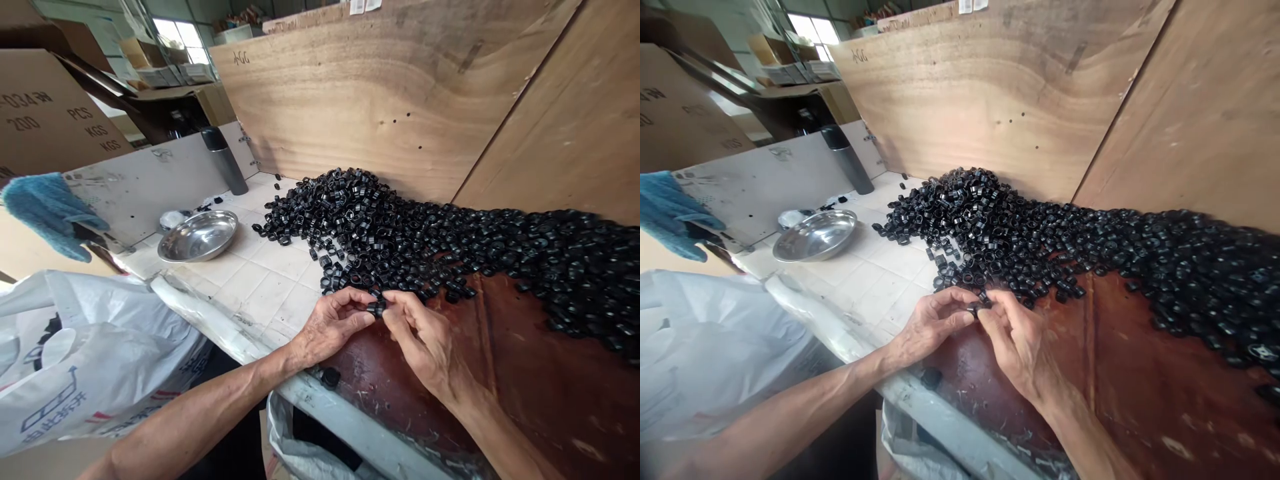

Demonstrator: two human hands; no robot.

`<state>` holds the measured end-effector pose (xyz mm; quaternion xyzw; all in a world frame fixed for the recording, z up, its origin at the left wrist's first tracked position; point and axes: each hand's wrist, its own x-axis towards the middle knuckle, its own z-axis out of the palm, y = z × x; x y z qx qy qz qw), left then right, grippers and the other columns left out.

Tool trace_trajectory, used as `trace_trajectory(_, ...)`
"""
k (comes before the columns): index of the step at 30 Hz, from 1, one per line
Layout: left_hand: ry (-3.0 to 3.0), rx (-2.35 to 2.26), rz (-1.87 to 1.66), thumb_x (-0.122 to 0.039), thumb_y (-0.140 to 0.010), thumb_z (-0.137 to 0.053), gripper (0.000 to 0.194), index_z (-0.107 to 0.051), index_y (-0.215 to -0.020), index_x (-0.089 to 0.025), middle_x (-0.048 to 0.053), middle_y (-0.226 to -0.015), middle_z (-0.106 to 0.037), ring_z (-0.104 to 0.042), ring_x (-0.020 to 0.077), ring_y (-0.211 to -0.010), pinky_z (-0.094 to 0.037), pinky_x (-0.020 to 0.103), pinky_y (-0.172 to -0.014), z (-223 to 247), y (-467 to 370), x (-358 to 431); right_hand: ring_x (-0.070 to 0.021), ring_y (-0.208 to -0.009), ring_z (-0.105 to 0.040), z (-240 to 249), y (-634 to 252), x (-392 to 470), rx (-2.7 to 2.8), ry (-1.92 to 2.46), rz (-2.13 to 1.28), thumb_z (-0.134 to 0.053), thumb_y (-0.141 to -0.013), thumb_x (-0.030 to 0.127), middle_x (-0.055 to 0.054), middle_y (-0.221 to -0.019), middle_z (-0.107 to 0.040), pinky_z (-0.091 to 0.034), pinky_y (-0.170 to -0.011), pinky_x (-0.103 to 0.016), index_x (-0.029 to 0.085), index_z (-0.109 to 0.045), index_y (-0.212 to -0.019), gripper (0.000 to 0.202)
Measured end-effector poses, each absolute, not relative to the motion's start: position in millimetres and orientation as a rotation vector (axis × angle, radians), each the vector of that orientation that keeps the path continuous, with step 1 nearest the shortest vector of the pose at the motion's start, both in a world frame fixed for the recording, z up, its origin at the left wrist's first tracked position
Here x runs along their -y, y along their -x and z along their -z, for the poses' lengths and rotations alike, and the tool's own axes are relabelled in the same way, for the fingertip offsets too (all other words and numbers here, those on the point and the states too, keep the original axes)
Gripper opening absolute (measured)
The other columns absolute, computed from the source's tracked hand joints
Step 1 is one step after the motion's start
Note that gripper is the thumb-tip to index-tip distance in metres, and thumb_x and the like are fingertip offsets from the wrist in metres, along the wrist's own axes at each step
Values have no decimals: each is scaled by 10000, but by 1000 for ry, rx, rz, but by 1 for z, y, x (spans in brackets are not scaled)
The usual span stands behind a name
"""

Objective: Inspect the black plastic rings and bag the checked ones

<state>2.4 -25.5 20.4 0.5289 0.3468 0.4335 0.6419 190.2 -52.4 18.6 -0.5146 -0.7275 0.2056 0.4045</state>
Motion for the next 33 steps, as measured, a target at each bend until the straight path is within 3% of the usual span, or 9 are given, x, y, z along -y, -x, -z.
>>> trace_trajectory(2,-1178,-777,-1003,-296,-830,-785,260,-721,-1037,-152,73,-1053,-711,-666,186,-980,-524,302,-930,-19,-3,25,-140,-672,-620,-20,-190,53,1858,1231,-523,-553,-999,340,-15,-794,-683,-481,-648,-240,186,-671,-1122,229)
trace_trajectory(6,-1170,-762,-1007,-307,-817,-798,271,-721,-1023,-149,71,-1044,-707,-663,180,-964,-520,293,-913,-16,-2,25,-125,-538,-525,-16,-191,52,1897,1281,-456,-607,-971,345,8,-611,-580,-413,-539,-255,202,-639,-721,290)
trace_trajectory(10,-1180,-756,-1019,-330,-818,-795,283,-718,-1027,-156,65,-1042,-706,-665,181,-961,-523,294,-906,-15,-2,25,-157,-681,-620,-14,-191,52,1891,1219,-494,-625,-955,329,-31,-823,-686,-478,-628,-256,196,-672,-1044,167)
trace_trajectory(14,-1260,-795,-1012,-342,-828,-783,283,-726,-1032,-154,76,-1067,-709,-659,192,-990,-519,294,-917,-15,-1,25,-134,-518,-499,-15,-192,52,1903,1316,-419,-557,-994,353,11,-587,-556,-405,-538,-268,220,-582,-688,335)
trace_trajectory(18,-1274,-827,-1008,-356,-834,-776,291,-724,-1033,-151,79,-1057,-719,-664,196,-980,-522,293,-899,-17,-1,26,-152,-613,-590,-18,-191,52,1877,1269,-468,-572,-982,357,-22,-748,-669,-467,-598,-263,217,-650,-921,172)
trace_trajectory(21,-1293,-833,-985,-358,-845,-764,291,-726,-1043,-148,84,-1061,-720,-665,198,-981,-522,296,-903,-19,-1,26,-135,-542,-537,-20,-190,53,1882,1310,-442,-551,-996,348,-4,-638,-613,-430,-554,-263,218,-607,-749,285)
trace_trajectory(25,-1279,-804,-975,-351,-847,-763,292,-717,-1049,-145,85,-1068,-715,-666,197,-986,-521,302,-913,-19,-1,26,-150,-627,-606,-22,-190,53,1855,1272,-490,-557,-993,339,-15,-729,-666,-464,-605,-260,215,-657,-901,184)
trace_trajectory(31,-1228,-808,-960,-363,-842,-769,312,-712,-1061,-148,87,-1056,-724,-680,207,-982,-528,322,-920,-19,-1,26,-170,-688,-642,-21,-189,53,1831,1255,-521,-594,-966,343,-35,-807,-693,-503,-655,-276,214,-651,-968,141)
trace_trajectory(33,-1266,-802,-967,-350,-841,-770,302,-716,-1057,-146,88,-1064,-719,-677,207,-992,-526,322,-929,-19,0,26,-167,-665,-634,-20,-188,53,1852,1258,-551,-551,-990,343,-28,-758,-681,-498,-645,-276,219,-648,-886,188)
